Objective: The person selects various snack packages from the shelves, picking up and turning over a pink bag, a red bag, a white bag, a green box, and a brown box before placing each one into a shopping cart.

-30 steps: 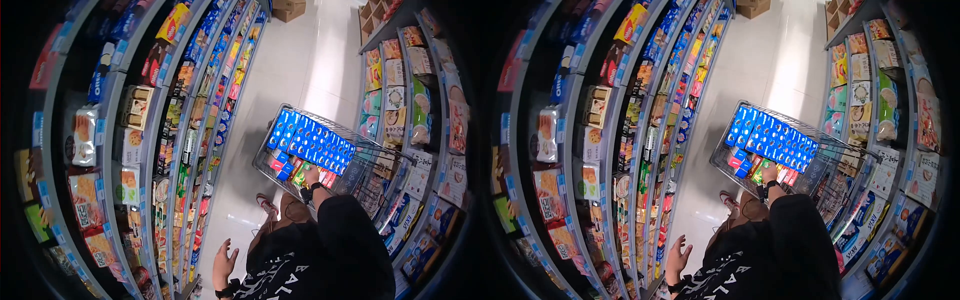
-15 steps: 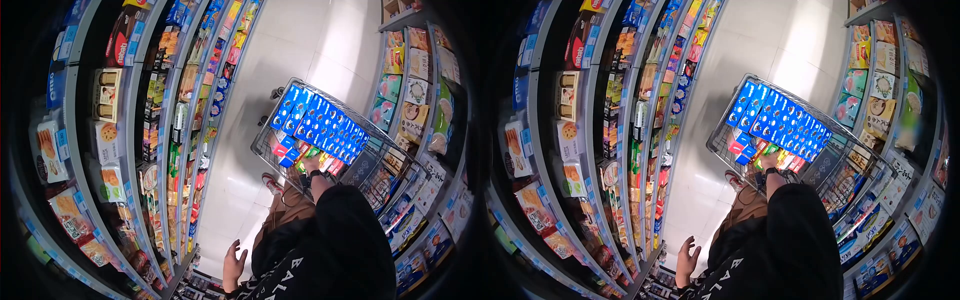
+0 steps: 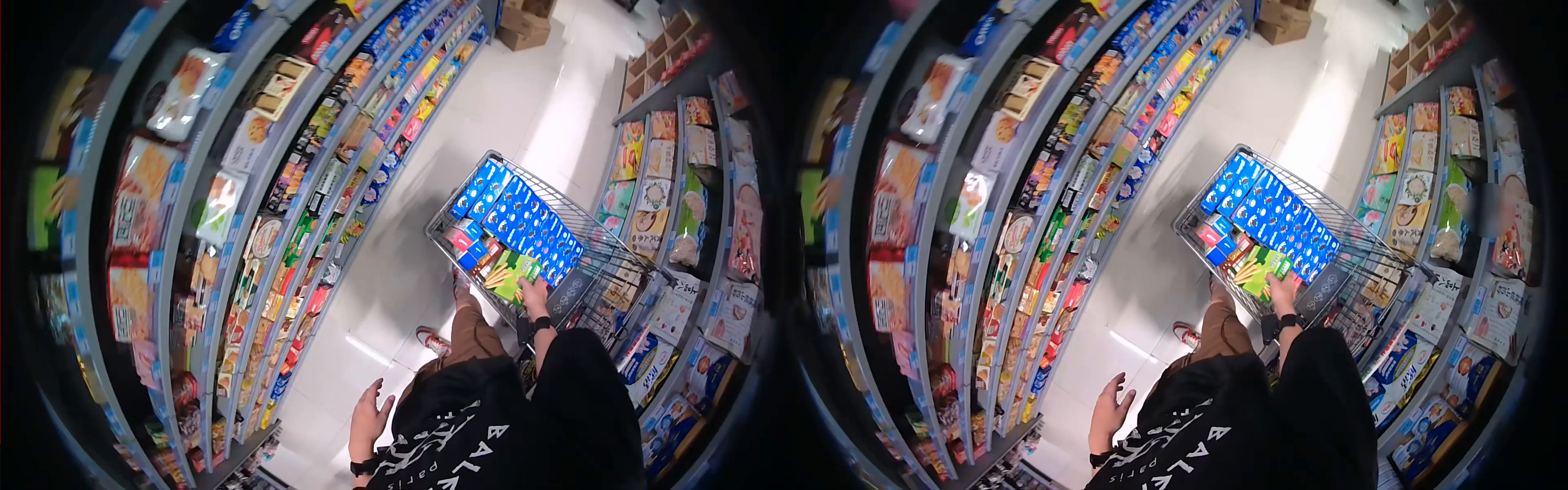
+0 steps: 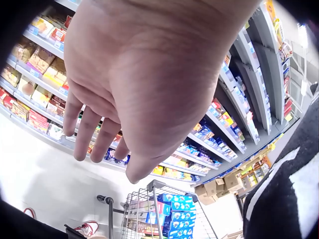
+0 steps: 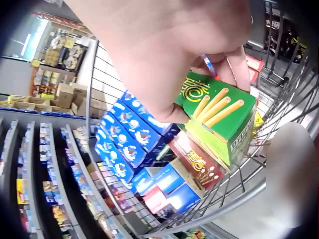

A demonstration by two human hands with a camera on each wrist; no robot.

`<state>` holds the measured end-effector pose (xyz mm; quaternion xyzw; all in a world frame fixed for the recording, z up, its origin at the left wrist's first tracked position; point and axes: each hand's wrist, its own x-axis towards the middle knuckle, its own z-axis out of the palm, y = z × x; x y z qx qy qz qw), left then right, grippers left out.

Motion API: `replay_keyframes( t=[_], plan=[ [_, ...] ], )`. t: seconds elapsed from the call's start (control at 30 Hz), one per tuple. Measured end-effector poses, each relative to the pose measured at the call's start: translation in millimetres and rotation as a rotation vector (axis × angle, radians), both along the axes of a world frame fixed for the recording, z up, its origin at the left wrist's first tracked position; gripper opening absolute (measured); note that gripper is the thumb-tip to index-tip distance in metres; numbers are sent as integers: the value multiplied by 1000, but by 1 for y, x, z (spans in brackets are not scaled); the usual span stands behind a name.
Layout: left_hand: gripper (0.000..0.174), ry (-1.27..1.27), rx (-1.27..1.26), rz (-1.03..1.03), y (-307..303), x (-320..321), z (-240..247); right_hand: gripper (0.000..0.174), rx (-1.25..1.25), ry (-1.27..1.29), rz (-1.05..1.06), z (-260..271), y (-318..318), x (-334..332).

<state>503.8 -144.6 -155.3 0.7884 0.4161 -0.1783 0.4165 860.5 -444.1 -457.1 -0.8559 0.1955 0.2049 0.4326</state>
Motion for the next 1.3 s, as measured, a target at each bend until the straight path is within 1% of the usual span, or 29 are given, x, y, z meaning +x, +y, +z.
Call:
replay_keyframes(
  t=[0.07,0.1,0.13,0.2,0.23,0.27,0.33,0.37,0.4,0.43,0.47,0.5,0.53,0.6,0.63,0.67,0.73,0.77,0.8,0.87,0.9,0.93,1.0,1.03,1.07,1.13,1.17,1.2,1.3],
  plan=[
    [56,-23,51,-45,-5,-32,-3,53,53,-140,73,43,-3,-5],
    [55,-33,86,-68,-8,-47,-3,60,44,-202,147,81,3,-9],
    [53,-56,105,-82,-11,-65,-7,60,50,-238,170,116,10,-18],
    [56,-106,186,-145,-15,-93,-6,74,340,-413,362,183,28,-36],
    [62,-134,178,-155,-17,-103,-6,80,369,-281,455,229,39,-47],
    [62,-171,208,-119,-20,-113,-9,86,392,-144,550,269,50,-62],
    [72,-414,104,53,-25,-129,-15,93,460,-269,832,303,68,-92],
    [92,-469,-82,233,-28,-124,6,99,525,-298,861,327,79,-114],
    [92,-505,-60,252,-29,-124,9,106,589,-326,890,345,90,-137],
    [97,-662,-231,379,-29,-126,10,114,751,-235,871,340,97,-155],
    [103,-815,-410,497,-29,-127,12,113,909,-55,859,373,107,-178],
    [95,-985,-531,572,-31,-127,21,110,976,-10,890,380,115,-194],
    [95,-1005,-522,582,-29,-132,33,107,1039,42,919,384,120,-209],
    [81,-962,-661,485,-27,-145,56,99,1113,143,1007,393,136,-231],
    [71,-984,-647,533,-30,-149,65,94,1171,152,1004,387,143,-238],
    [69,-1057,-610,559,-32,-153,65,89,1160,127,967,393,148,-245],
    [66,-1113,-613,639,-30,-164,70,82,1165,30,852,404,154,-256],
    [59,-1169,-675,704,-30,-167,69,75,1350,123,728,412,159,-264],
    [59,-1175,-672,716,-29,-169,73,75,1450,209,660,410,163,-268],
    [53,-1218,-778,876,-31,-168,87,75,1451,329,659,415,169,-285],
    [46,-1220,-734,943,-36,-163,93,77,1419,347,757,397,171,-287],
    [46,-1237,-725,953,-40,-160,95,82,1357,341,804,392,172,-298],
    [41,-1239,-543,988,-46,-155,98,86,1160,12,922,389,185,-324],
    [41,-1215,-487,970,-47,-156,97,86,1155,-71,914,393,191,-330],
    [41,-1228,-479,974,-46,-160,96,86,1159,-74,929,397,196,-332],
    [38,-1224,-506,871,-43,-171,91,79,1276,135,715,402,200,-336],
    [39,-1212,-503,824,-40,-177,89,74,1266,176,678,404,203,-334],
    [39,-1217,-498,831,-38,-182,88,67,1289,163,662,404,206,-334],
    [44,-1193,-567,769,-31,-189,90,68,1292,161,706,413,214,-327]
  ],
)
